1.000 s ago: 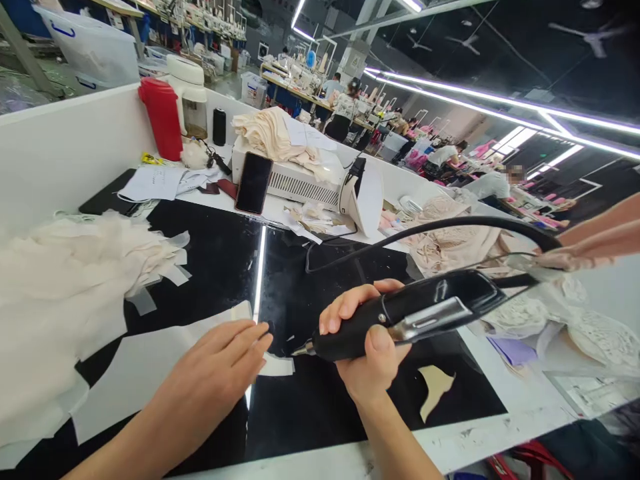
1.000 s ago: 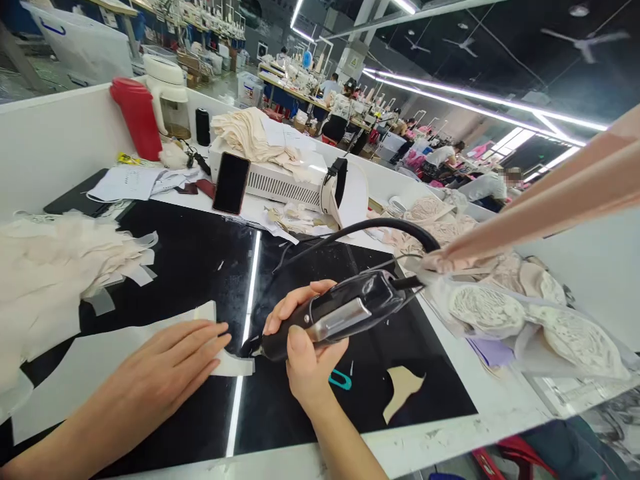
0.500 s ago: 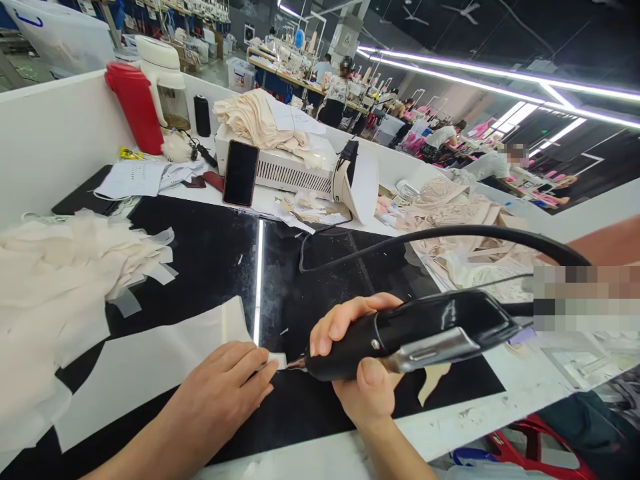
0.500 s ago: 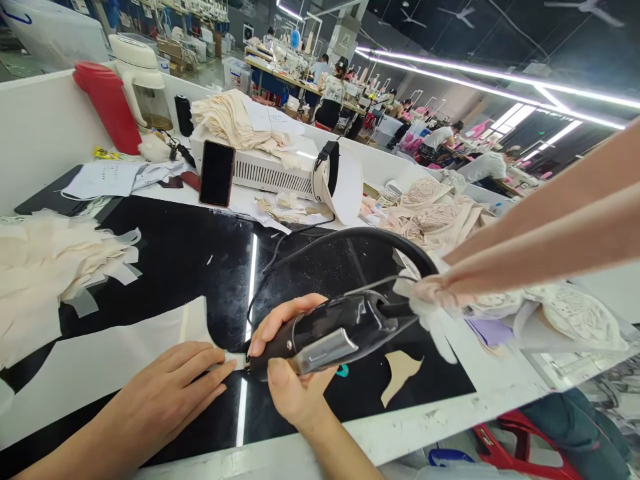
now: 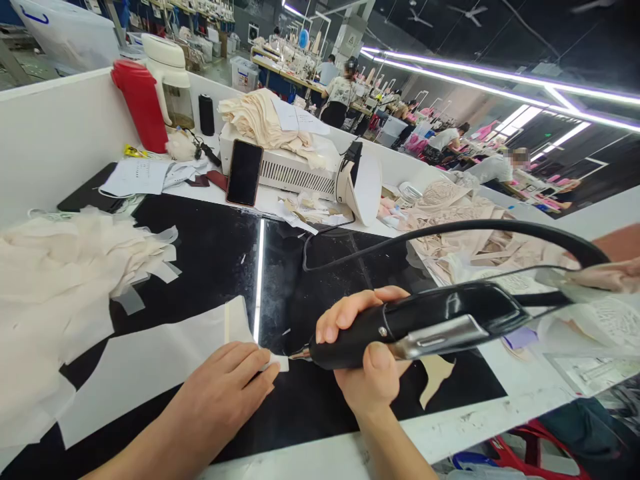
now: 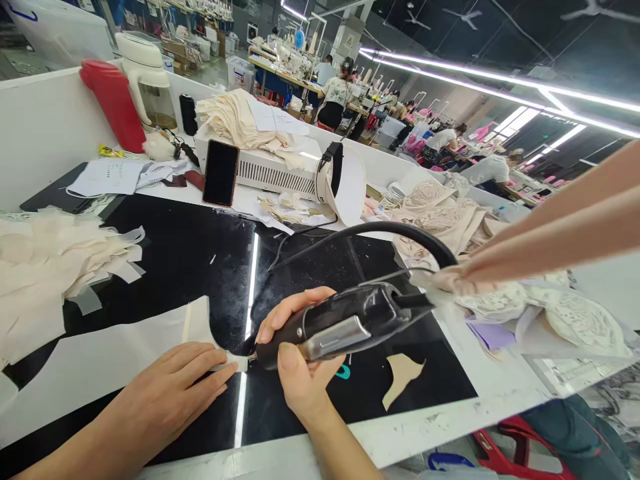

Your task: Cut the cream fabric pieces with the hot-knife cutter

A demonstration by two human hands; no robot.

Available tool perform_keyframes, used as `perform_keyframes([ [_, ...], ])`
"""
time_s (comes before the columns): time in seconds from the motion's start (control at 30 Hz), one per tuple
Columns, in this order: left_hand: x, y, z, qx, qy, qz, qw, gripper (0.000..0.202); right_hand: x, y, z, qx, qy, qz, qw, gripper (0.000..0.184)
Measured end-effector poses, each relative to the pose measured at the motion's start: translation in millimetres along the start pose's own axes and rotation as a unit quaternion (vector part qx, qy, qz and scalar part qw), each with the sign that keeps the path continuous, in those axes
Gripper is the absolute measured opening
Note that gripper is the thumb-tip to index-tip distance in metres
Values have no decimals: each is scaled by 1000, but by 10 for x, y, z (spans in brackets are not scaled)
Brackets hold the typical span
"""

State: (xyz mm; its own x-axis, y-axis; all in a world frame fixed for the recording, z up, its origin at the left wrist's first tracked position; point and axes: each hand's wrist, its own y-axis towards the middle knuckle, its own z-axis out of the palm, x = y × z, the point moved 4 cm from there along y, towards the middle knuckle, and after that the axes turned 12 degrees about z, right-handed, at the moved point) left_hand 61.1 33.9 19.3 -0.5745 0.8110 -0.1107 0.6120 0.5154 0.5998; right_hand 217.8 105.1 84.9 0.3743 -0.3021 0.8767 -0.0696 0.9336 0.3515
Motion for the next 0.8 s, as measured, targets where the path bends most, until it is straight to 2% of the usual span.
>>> perform_keyframes([
  [0.5,-8,-40,7,11,4,0,1000,32,-53,-27,17,14,-19,0,1000,32],
  [0.8,-9,-58,26,13,-15,-7,1000,30,16,-102,10,9,-18,18,1000,38],
])
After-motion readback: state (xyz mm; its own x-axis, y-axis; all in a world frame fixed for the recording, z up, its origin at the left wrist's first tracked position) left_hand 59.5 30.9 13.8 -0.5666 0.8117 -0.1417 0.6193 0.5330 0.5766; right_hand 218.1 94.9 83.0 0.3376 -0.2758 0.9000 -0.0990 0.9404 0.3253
